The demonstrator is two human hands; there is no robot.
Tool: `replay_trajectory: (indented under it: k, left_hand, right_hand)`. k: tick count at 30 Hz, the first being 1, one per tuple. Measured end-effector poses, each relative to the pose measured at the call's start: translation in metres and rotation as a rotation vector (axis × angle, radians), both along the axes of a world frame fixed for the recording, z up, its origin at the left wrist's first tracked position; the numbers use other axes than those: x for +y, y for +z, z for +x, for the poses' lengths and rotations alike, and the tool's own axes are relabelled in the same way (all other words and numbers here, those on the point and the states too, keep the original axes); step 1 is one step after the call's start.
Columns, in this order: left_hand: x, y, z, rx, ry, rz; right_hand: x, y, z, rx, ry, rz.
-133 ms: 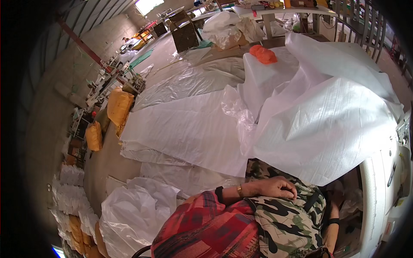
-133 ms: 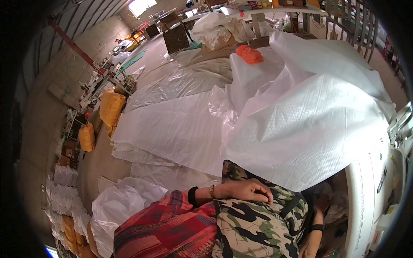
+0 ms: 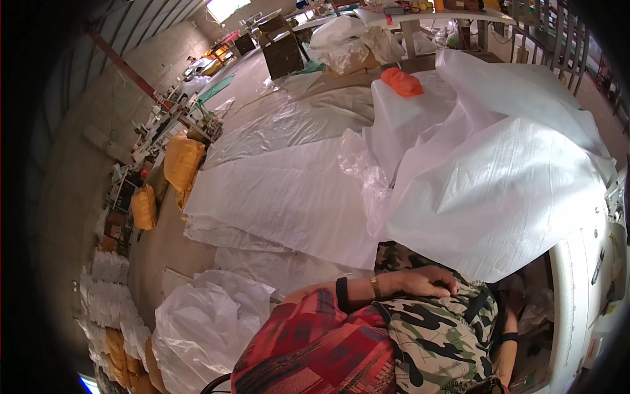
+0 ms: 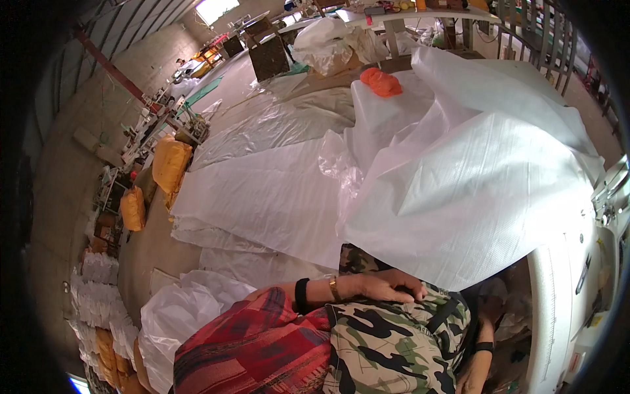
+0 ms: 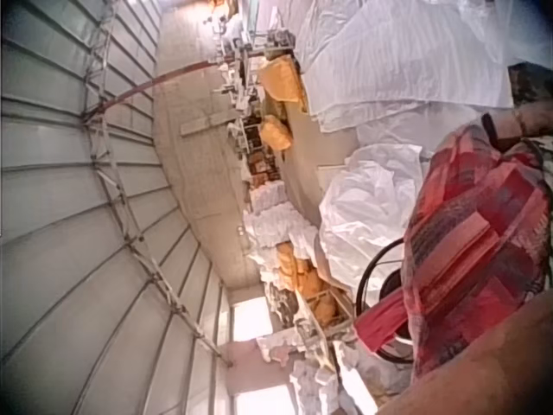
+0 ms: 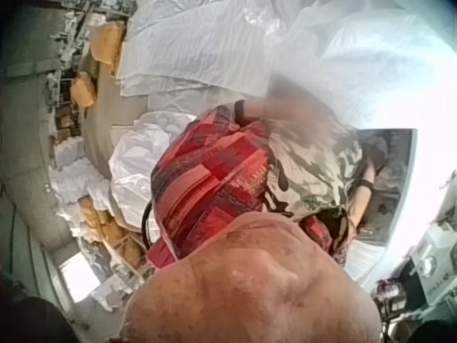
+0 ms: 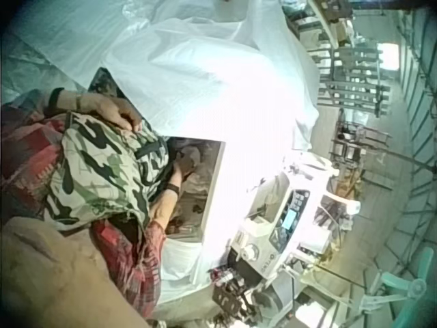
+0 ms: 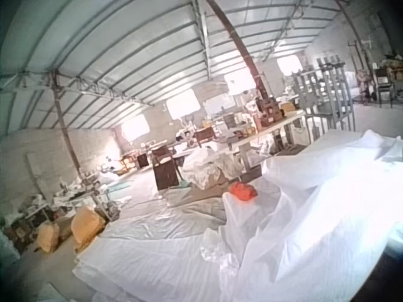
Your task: Sewing large white plastic sheets together using an industrial sewing machine.
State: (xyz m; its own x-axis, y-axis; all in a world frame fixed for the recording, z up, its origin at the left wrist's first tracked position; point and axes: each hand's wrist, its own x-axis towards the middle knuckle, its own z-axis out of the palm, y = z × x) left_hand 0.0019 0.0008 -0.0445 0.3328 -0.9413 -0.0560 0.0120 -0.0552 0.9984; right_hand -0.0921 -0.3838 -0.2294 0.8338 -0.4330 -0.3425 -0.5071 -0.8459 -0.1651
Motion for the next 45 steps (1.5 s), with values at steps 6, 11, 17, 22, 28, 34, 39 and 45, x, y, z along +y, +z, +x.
replay_trajectory:
  k: [6, 11, 17, 22, 28, 34, 39, 45]
  left_hand:
    - [-0.028, 0.013, 0.011, -0.002, -0.083, 0.198]
    - [-0.057, -0.027, 0.018, -0.242, -0.015, 0.050]
    - [-0.088, -0.046, 0.022, -0.349, 0.007, 0.157]
    - [-0.100, -0.057, 0.021, -0.393, 0.014, 0.123]
    - [-0.051, -0.034, 0.047, -0.310, 0.033, 0.175]
    - [-0.036, 0.007, 0.094, -0.268, 0.128, 0.259]
    - [-0.035, 0.027, 0.105, -0.334, 0.187, 0.235]
    - [-0.051, 0.042, 0.119, -0.400, 0.204, 0.217]
  right_hand:
    - [-0.029, -0.037, -0.010, -0.048, 0.013, -0.025]
    - [-0.020, -0.017, -0.004, -0.003, 0.053, -0.090]
    - [-0.036, -0.040, -0.013, -0.039, 0.083, -0.178]
    - [-0.005, 0.020, 0.004, 0.131, 0.030, -0.040]
    - [0.002, 0.034, 0.009, -0.050, 0.119, -0.094]
    - [0.002, 0.030, 0.022, 0.020, 0.042, -0.094]
    - [0.005, 0.048, 0.018, 0.124, 0.003, -0.107]
    - [-0.009, -0.011, 0.018, -0.167, 0.549, 0.138]
